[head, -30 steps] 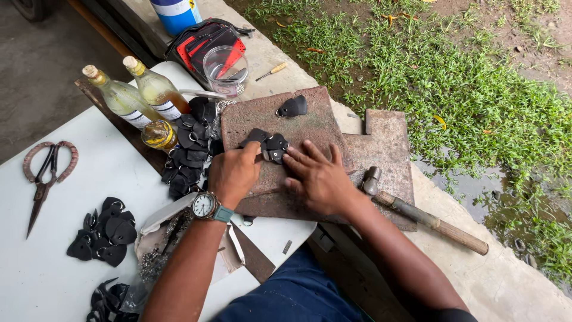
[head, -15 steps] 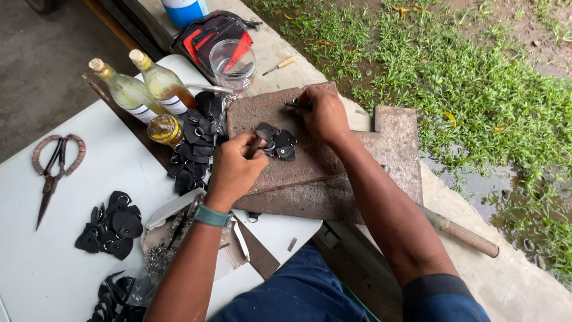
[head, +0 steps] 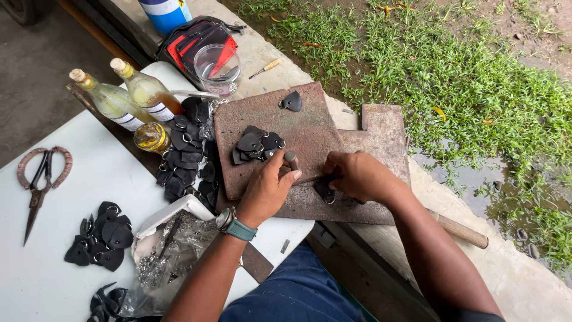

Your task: The person attaches metal rings to leather patches and secures them using a hammer and a punch tool on a metal anvil. They repeat this process for several leather pieces, moving them aside once the hardware is attached.

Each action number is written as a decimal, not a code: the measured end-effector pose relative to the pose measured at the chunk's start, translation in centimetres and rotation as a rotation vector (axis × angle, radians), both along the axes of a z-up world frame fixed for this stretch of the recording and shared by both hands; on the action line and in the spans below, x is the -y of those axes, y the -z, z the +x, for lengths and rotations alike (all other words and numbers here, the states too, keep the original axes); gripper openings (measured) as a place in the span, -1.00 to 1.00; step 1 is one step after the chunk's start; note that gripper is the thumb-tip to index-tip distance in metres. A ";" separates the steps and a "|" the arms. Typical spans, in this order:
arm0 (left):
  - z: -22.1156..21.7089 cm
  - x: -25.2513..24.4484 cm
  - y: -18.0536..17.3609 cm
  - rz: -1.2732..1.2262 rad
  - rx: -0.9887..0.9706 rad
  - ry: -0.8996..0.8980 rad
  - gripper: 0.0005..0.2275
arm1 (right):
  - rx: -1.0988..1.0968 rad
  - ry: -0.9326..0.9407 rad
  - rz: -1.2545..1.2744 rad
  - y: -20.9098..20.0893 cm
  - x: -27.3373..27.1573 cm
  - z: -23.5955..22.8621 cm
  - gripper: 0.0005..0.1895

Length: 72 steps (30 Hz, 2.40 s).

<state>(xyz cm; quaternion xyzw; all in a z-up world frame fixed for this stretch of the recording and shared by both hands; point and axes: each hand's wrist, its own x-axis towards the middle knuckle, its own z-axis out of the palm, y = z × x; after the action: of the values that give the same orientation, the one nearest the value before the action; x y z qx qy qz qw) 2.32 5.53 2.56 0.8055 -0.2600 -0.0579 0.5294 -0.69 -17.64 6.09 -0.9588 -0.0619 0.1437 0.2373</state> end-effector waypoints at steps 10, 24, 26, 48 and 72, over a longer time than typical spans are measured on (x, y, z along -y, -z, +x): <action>-0.7 2.3 0.6 -0.080 0.005 0.242 -0.82 | 0.124 0.217 -0.099 -1.3 6.5 -6.3 -0.56; -1.3 4.3 1.5 0.133 0.099 0.283 -0.76 | 0.149 0.521 0.106 0.0 9.7 -10.4 -0.55; -1.9 4.5 2.0 0.166 0.155 0.258 -0.76 | 0.178 0.553 -0.080 -1.8 9.4 -10.7 -0.44; -2.4 4.3 3.4 0.145 0.247 0.222 -0.77 | 0.469 0.173 -0.339 -4.1 7.1 -8.4 -0.72; -2.6 5.1 1.6 0.208 0.082 0.120 -0.74 | 0.447 0.226 0.020 -1.0 6.8 -6.6 -0.56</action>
<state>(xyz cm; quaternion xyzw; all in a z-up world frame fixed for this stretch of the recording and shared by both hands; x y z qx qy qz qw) -0.28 0.46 1.00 0.8408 -0.3217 -0.0831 0.4274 -7.32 -24.49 7.08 -0.9651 -0.0064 -0.0999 0.2418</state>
